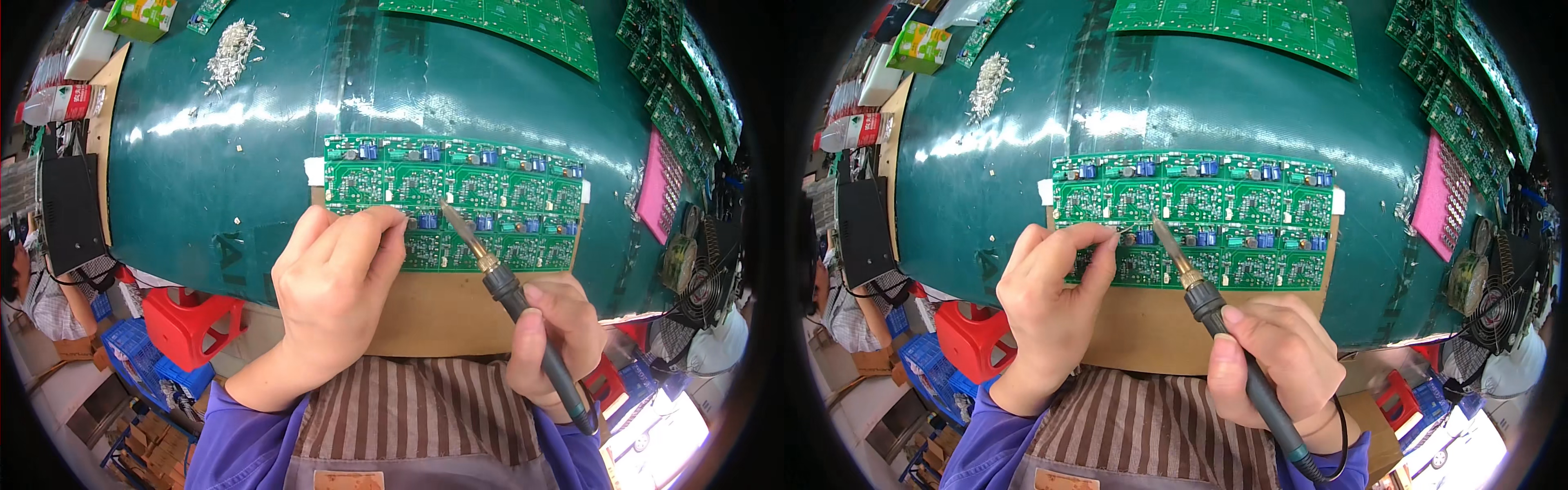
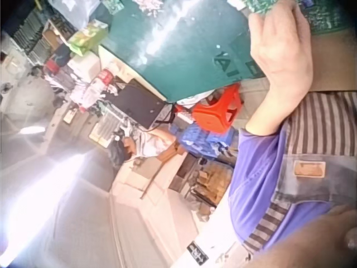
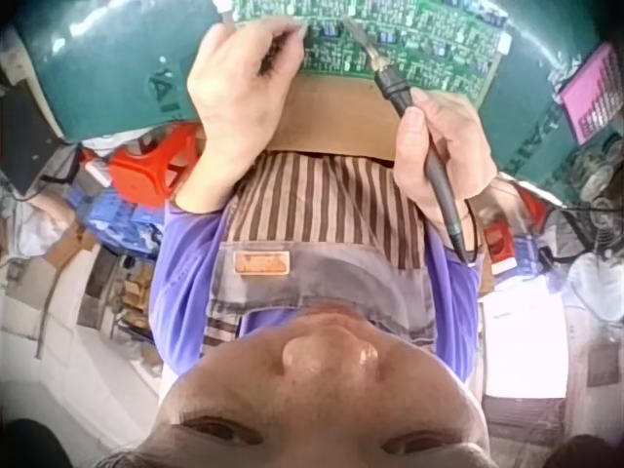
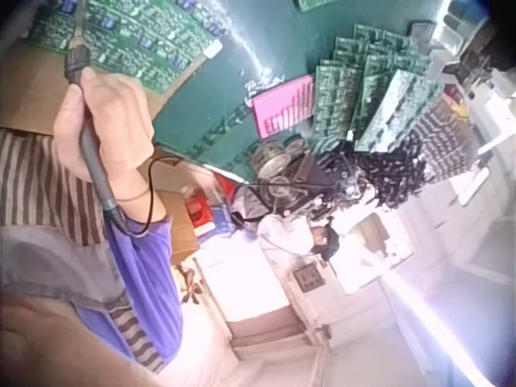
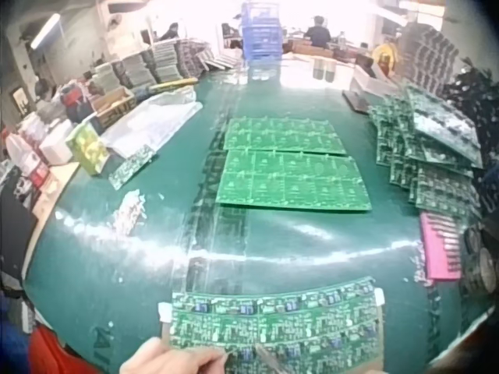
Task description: The person solders components onto circuit board panels using a soldering iron, sets completed boards onto a stack, and retrieves new circuit board panels to solder.
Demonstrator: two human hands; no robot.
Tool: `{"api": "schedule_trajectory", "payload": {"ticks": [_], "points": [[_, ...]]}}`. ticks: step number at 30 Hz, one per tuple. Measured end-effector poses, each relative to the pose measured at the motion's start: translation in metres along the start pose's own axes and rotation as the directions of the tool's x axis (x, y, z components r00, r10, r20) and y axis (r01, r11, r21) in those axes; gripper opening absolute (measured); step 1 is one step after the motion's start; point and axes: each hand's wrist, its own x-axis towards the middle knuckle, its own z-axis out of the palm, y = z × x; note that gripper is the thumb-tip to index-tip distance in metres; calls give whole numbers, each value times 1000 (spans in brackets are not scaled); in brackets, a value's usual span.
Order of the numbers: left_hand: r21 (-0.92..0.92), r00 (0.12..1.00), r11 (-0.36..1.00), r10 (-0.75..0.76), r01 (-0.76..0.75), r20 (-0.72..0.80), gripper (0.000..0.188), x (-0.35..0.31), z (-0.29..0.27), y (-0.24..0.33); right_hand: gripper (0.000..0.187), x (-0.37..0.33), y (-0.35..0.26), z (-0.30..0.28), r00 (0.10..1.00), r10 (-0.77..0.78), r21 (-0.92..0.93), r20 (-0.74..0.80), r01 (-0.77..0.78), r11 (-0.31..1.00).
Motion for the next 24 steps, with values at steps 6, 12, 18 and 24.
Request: {"api": "schedule_trajectory", "payload": {"ticks": [6,12,18,24], "points": [[-30,997,999,43,-45,-63,17,3,2,0,17,4,0,7,1000,-6,-5,16,6,1000],[20,994,995,103,-102,-32,21,3,3,-2,17,7,-2,8,999,-13,-31,32,14,999],[-17,999,999,35,-35,19,18,2,-4,6,19,-5,3,-10,997,-35,-73,-62,31,997],[-67,991,989,133,-134,-18,22,3,12,27,16,-16,9,-23,990,69,-60,-124,-77,995]]}}
